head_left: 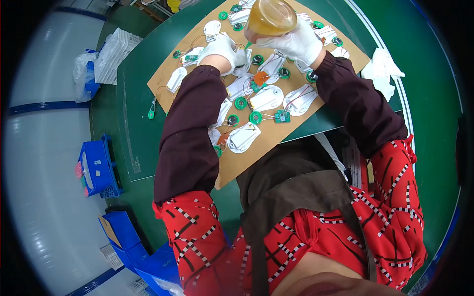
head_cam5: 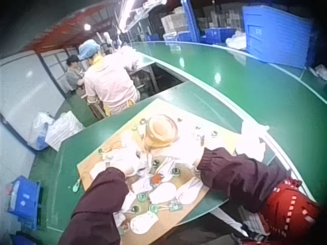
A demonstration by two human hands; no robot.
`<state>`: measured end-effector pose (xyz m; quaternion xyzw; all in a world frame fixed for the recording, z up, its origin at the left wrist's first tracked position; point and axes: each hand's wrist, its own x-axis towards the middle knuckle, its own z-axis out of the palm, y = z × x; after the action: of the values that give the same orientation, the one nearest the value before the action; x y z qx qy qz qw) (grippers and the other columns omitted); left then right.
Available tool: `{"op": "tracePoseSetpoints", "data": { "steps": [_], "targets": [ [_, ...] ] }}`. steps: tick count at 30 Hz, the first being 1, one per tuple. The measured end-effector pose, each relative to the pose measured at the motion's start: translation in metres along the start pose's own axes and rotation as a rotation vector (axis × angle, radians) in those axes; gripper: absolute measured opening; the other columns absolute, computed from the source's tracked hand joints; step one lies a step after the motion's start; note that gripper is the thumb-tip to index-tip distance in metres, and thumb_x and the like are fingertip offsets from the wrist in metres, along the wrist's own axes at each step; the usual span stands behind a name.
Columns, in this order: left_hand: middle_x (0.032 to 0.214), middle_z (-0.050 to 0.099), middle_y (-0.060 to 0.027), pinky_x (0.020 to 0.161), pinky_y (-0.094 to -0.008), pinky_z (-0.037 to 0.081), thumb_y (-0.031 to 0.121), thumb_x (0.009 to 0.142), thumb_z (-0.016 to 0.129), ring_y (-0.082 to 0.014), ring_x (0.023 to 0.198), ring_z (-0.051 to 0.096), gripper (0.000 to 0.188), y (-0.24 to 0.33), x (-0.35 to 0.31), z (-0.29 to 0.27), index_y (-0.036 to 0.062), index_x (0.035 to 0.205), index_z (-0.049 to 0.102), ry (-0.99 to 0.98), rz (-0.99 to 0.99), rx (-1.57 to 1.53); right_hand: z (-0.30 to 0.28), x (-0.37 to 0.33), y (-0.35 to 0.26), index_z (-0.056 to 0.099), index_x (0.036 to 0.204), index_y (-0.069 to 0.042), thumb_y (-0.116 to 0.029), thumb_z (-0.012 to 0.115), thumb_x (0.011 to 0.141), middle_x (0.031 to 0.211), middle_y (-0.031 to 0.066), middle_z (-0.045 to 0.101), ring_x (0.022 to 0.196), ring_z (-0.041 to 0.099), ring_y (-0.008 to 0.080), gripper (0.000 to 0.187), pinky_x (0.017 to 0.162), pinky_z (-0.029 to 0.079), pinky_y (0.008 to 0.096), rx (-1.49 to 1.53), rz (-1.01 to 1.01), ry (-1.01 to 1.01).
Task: Applying a liquid substance from a squeeze bottle to small white components arranged on a cardboard sheet.
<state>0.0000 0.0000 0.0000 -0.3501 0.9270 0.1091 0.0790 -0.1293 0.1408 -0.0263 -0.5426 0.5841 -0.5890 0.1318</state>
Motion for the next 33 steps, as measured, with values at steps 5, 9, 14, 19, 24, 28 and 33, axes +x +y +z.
{"op": "tracePoseSetpoints", "data": {
  "steps": [5,9,14,19,24,28,33],
  "targets": [
    [0.105,0.058,-0.0148,0.085,-0.0325,0.042,0.039,0.063,0.065,-0.0273,0.098,0.056,0.053,-0.005,-0.002,-0.008,0.0063,0.103,0.056,-0.116,0.006,-0.057,-0.003,0.0,0.001,0.051,0.111,-0.007,-0.023,0.077,0.066,0.103,0.0063,0.06,0.095,0.057,0.017,0.054,0.084,0.045,0.0295,0.067,-0.025,-0.007],
    [0.104,0.058,-0.0148,0.085,-0.0327,0.042,0.038,0.062,0.066,-0.0275,0.098,0.056,0.053,-0.004,-0.001,-0.006,0.0058,0.103,0.055,-0.084,0.001,-0.056,-0.004,-0.002,0.002,0.051,0.111,-0.006,-0.018,0.077,0.067,0.102,0.0062,0.06,0.093,0.057,0.015,0.053,0.083,0.046,0.0289,0.105,-0.025,0.037],
    [0.105,0.058,-0.0145,0.085,-0.0329,0.042,0.036,0.062,0.066,-0.0273,0.098,0.056,0.051,-0.002,-0.004,-0.007,0.0059,0.102,0.055,-0.076,-0.042,-0.029,-0.028,-0.022,-0.012,0.054,0.108,-0.001,-0.003,0.073,0.067,0.1,0.0063,0.061,0.089,0.058,0.0134,0.045,0.079,0.047,0.0266,0.242,0.139,0.178],
    [0.105,0.059,-0.0142,0.085,-0.0332,0.042,0.036,0.065,0.064,-0.027,0.099,0.057,0.049,-0.002,0.0,-0.001,0.0077,0.103,0.055,-0.071,-0.049,0.052,-0.089,-0.071,-0.033,0.045,0.117,-0.001,-0.006,0.058,0.081,0.109,0.0089,0.054,0.099,0.054,0.0184,0.039,0.088,0.044,0.0337,0.398,0.021,0.448],
    [0.107,0.058,-0.0148,0.085,-0.0337,0.042,0.044,0.072,0.056,-0.0273,0.1,0.056,0.048,0.013,-0.012,-0.003,0.0096,0.105,0.054,0.028,-0.125,0.075,-0.108,-0.108,-0.06,0.039,0.12,-0.002,-0.02,0.059,0.083,0.114,0.0136,0.05,0.104,0.053,0.0269,0.047,0.09,0.045,0.043,0.552,-0.043,0.607],
    [0.11,0.057,-0.0149,0.085,-0.0337,0.042,0.04,0.072,0.055,-0.0285,0.1,0.056,0.043,0.009,-0.011,-0.007,0.0109,0.104,0.057,-0.013,-0.087,0.069,-0.106,-0.12,-0.06,0.038,0.119,0.0,-0.02,0.06,0.082,0.115,0.0139,0.048,0.107,0.05,0.0271,0.048,0.092,0.043,0.0434,0.563,0.024,0.64],
    [0.097,0.059,-0.0135,0.08,-0.0364,0.046,0.031,0.074,0.055,-0.0276,0.094,0.057,0.027,0.01,-0.026,0.003,0.013,0.092,0.063,0.343,0.023,0.284,-0.1,-0.127,-0.055,0.038,0.119,-0.001,-0.018,0.06,0.082,0.115,0.0127,0.047,0.11,0.047,0.0254,0.047,0.096,0.039,0.0439,0.613,0.042,0.648]
  ]
}}
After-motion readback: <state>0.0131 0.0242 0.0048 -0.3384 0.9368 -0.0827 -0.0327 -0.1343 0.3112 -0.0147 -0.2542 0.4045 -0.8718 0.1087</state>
